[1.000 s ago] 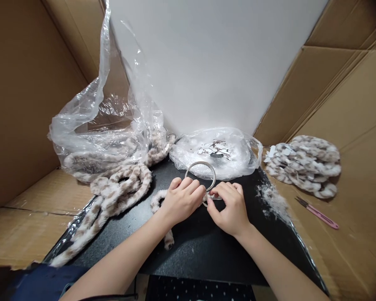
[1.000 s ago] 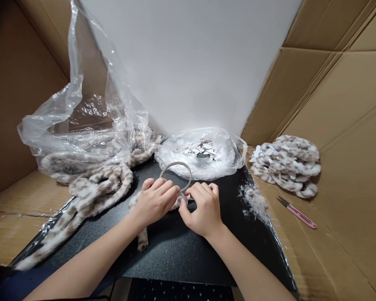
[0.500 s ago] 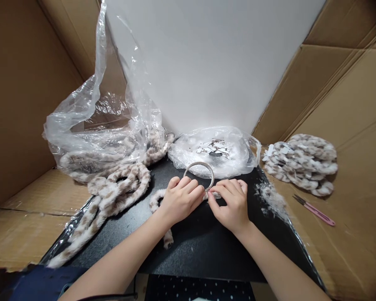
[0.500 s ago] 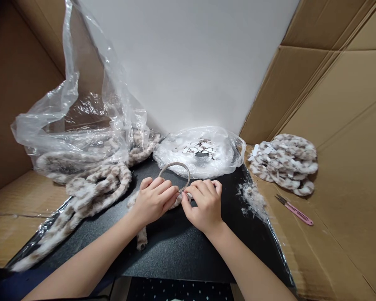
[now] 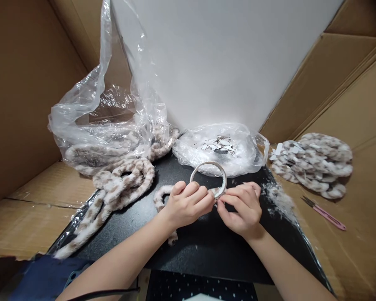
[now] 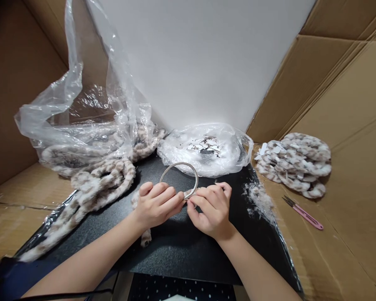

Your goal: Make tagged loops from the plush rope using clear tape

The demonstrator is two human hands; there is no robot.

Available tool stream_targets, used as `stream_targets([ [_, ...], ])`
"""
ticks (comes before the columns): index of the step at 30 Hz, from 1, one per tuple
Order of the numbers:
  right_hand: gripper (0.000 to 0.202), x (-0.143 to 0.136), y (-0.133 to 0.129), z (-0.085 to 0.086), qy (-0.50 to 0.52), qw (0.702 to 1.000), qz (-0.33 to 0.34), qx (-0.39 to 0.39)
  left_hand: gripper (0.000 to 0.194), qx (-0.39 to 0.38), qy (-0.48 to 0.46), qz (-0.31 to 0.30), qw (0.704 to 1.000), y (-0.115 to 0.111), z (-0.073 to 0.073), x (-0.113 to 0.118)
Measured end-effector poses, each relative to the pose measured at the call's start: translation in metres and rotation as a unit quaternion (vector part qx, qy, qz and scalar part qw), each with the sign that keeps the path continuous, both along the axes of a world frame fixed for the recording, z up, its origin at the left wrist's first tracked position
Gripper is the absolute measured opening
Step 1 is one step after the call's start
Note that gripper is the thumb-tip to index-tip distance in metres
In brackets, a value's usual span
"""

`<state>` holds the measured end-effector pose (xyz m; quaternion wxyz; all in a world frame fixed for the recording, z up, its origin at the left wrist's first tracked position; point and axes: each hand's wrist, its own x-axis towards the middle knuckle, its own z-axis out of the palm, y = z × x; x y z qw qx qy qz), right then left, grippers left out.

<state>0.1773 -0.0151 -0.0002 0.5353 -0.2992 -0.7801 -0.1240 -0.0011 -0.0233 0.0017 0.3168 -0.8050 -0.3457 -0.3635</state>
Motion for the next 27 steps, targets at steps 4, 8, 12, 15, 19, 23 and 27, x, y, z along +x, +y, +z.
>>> stream_targets([
  [4, 0.011, 0.001, 0.0, 0.001, -0.01, 1.0, -0.003, 0.002, 0.011, -0.017, -0.003, -0.003, 1.0, 0.0, 0.0, -0.001],
  [8, 0.014, 0.001, 0.0, 0.002, -0.03, 0.999, -0.011, -0.017, 0.015, -0.099, -0.009, -0.003, 0.995, 0.002, 0.001, -0.002],
  [12, 0.015, 0.0, 0.001, 0.002, -0.029, 0.998, -0.028, -0.045, 0.019, -0.179, -0.023, -0.01, 0.984, 0.006, 0.002, -0.004],
  [15, 0.015, -0.001, 0.002, 0.001, -0.036, 0.997, -0.029, -0.058, 0.025, -0.21, -0.043, -0.017, 0.977, 0.008, 0.003, -0.004],
  [19, 0.015, -0.003, 0.003, 0.0, -0.045, 0.996, -0.027, -0.077, 0.032, -0.256, -0.073, -0.018, 0.964, 0.011, 0.004, -0.005],
  [23, 0.016, -0.006, 0.005, 0.0, -0.068, 0.994, -0.041, -0.081, 0.036, -0.309, -0.103, -0.006, 0.945, 0.014, 0.008, -0.006],
  [27, 0.018, -0.008, 0.007, 0.0, -0.096, 0.992, -0.052, -0.064, 0.037, -0.359, -0.124, 0.002, 0.925, 0.014, 0.011, -0.004],
])
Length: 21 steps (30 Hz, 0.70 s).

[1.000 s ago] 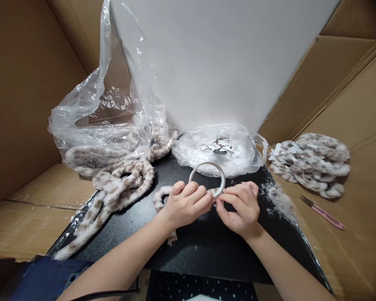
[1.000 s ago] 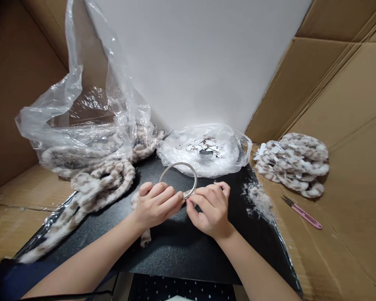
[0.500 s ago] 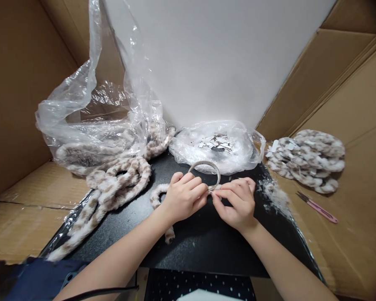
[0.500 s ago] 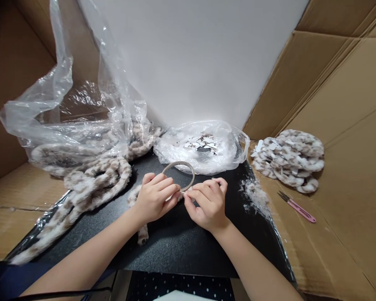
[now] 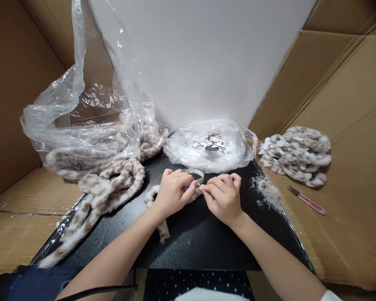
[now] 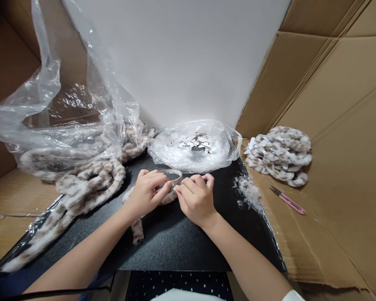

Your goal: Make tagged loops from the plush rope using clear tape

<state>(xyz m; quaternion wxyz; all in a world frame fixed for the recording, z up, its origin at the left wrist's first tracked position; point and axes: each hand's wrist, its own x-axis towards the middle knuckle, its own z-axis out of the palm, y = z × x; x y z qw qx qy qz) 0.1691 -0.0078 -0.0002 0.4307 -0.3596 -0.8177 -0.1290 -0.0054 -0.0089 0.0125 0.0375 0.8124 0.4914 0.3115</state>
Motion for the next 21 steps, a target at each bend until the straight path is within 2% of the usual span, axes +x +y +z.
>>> stream_targets([
  [5, 0.02, -0.003, 0.006, -0.004, -0.031, 0.999, -0.008, 0.014, 0.036, -0.04, -0.01, 0.038, 0.998, 0.005, -0.002, 0.005],
  [8, 0.021, -0.004, 0.005, -0.007, -0.039, 0.999, -0.012, 0.01, 0.037, -0.035, -0.037, 0.077, 0.996, 0.016, 0.0, -0.006],
  [11, 0.019, -0.002, 0.004, -0.008, -0.009, 1.0, 0.009, 0.002, 0.037, -0.005, -0.102, 0.138, 0.985, 0.024, 0.008, -0.023],
  [13, 0.015, 0.002, 0.008, -0.007, 0.047, 0.999, 0.017, -0.018, 0.034, 0.021, -0.098, 0.103, 0.99, 0.023, 0.015, -0.026],
  [16, 0.004, 0.012, 0.019, -0.01, 0.173, 0.984, -0.002, -0.052, 0.031, 0.078, -0.059, 0.002, 0.995, 0.012, 0.019, -0.019],
  [19, 0.032, 0.018, 0.025, -0.016, 0.291, 0.953, -0.015, -0.084, 0.031, 0.142, -0.043, -0.083, 0.985, 0.0, 0.018, -0.011],
  [21, 0.054, 0.018, 0.024, -0.019, 0.353, 0.923, 0.046, -0.147, 0.03, 0.166, -0.033, -0.121, 0.978, -0.005, 0.016, -0.01],
])
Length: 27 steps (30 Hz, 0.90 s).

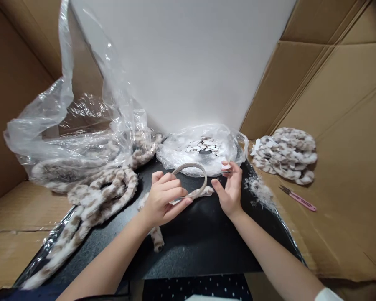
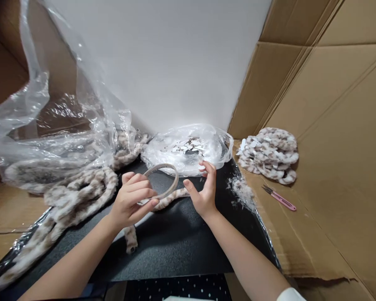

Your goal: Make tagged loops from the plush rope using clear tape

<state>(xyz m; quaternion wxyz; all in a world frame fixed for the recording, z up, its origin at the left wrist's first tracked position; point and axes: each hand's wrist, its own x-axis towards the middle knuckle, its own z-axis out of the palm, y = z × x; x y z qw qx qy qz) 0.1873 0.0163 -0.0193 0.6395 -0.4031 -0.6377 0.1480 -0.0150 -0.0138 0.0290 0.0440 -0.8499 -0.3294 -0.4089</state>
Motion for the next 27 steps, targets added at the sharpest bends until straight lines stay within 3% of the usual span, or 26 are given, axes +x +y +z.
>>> stream_targets([
  [3, 0.083, -0.005, -0.008, 0.003, 0.082, 0.974, 0.198, -0.077, 0.028, 0.02, 0.001, -0.027, 0.999, -0.004, -0.002, -0.001],
  [6, 0.095, -0.01, -0.016, 0.011, 0.117, 0.938, 0.301, -0.129, 0.027, 0.039, 0.012, -0.036, 0.999, -0.005, -0.004, -0.002],
  [17, 0.097, -0.011, -0.026, 0.021, 0.156, 0.915, 0.333, -0.163, 0.02, 0.116, 0.047, -0.036, 0.991, -0.007, -0.001, -0.002],
  [27, 0.102, -0.011, -0.027, 0.024, 0.18, 0.902, 0.352, -0.173, 0.017, 0.135, 0.047, -0.043, 0.989, -0.009, -0.003, -0.003],
])
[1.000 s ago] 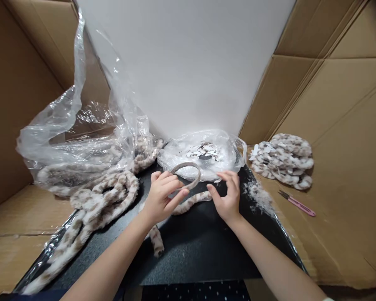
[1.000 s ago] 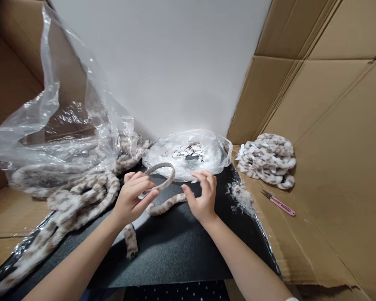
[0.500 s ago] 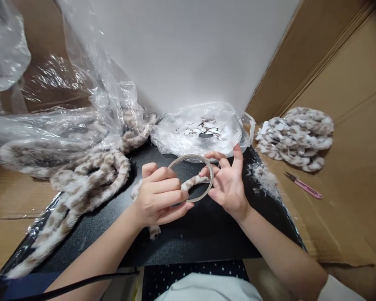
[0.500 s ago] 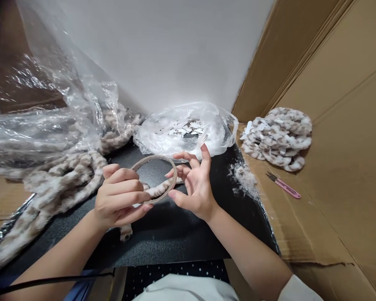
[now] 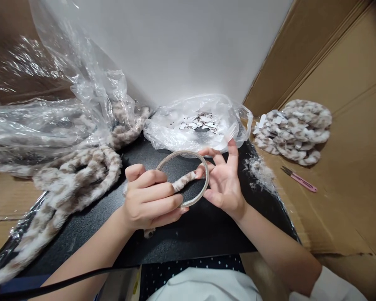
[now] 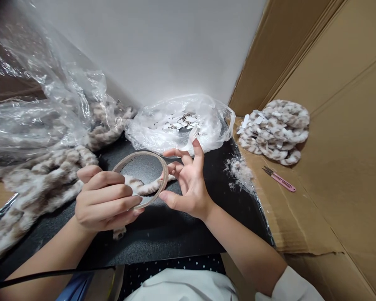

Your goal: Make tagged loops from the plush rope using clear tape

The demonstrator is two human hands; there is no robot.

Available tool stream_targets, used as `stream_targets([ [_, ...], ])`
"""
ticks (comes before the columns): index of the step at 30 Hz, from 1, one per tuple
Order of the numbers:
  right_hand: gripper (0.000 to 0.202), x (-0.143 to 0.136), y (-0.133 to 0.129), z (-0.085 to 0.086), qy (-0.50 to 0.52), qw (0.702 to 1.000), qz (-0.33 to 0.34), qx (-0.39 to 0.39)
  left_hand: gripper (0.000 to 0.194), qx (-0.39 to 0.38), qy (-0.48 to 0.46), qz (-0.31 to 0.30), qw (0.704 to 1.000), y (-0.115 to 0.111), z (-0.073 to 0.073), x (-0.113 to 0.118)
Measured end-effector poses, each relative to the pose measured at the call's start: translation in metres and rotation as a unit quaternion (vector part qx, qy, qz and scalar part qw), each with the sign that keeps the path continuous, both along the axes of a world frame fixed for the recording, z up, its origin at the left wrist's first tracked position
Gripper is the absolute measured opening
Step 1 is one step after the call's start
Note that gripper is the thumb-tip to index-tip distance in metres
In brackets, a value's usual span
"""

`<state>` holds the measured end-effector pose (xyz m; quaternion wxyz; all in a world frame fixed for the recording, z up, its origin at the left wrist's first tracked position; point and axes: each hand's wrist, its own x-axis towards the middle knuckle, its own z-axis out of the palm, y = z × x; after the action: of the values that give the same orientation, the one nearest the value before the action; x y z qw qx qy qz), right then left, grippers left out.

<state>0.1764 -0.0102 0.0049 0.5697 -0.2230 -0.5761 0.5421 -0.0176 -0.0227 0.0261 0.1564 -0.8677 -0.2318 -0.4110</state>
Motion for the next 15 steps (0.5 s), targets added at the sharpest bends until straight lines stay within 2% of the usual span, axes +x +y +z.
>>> stream_targets([
  [4, 0.1, -0.001, 0.0, -0.003, 0.002, 1.0, -0.003, 0.009, 0.016, -0.002, -0.008, -0.007, 1.0, 0.001, 0.0, 0.0],
  [6, 0.095, 0.001, 0.004, -0.006, -0.012, 0.999, -0.044, 0.024, 0.017, -0.011, 0.008, 0.029, 0.999, 0.006, -0.001, -0.003],
  [7, 0.089, 0.003, 0.007, -0.008, -0.026, 0.996, -0.087, 0.025, 0.018, -0.025, 0.023, 0.07, 0.997, 0.01, -0.003, -0.005],
  [9, 0.069, 0.009, 0.016, -0.014, -0.061, 0.976, -0.208, 0.007, 0.021, -0.074, 0.054, 0.189, 0.978, 0.02, -0.009, -0.011],
  [12, 0.037, 0.021, 0.033, -0.023, -0.11, 0.919, -0.377, -0.023, 0.027, -0.149, 0.078, 0.359, 0.918, 0.035, -0.021, -0.025],
  [15, 0.024, 0.03, 0.047, -0.031, -0.142, 0.891, -0.431, -0.007, 0.028, -0.2, 0.081, 0.427, 0.878, 0.044, -0.033, -0.039],
])
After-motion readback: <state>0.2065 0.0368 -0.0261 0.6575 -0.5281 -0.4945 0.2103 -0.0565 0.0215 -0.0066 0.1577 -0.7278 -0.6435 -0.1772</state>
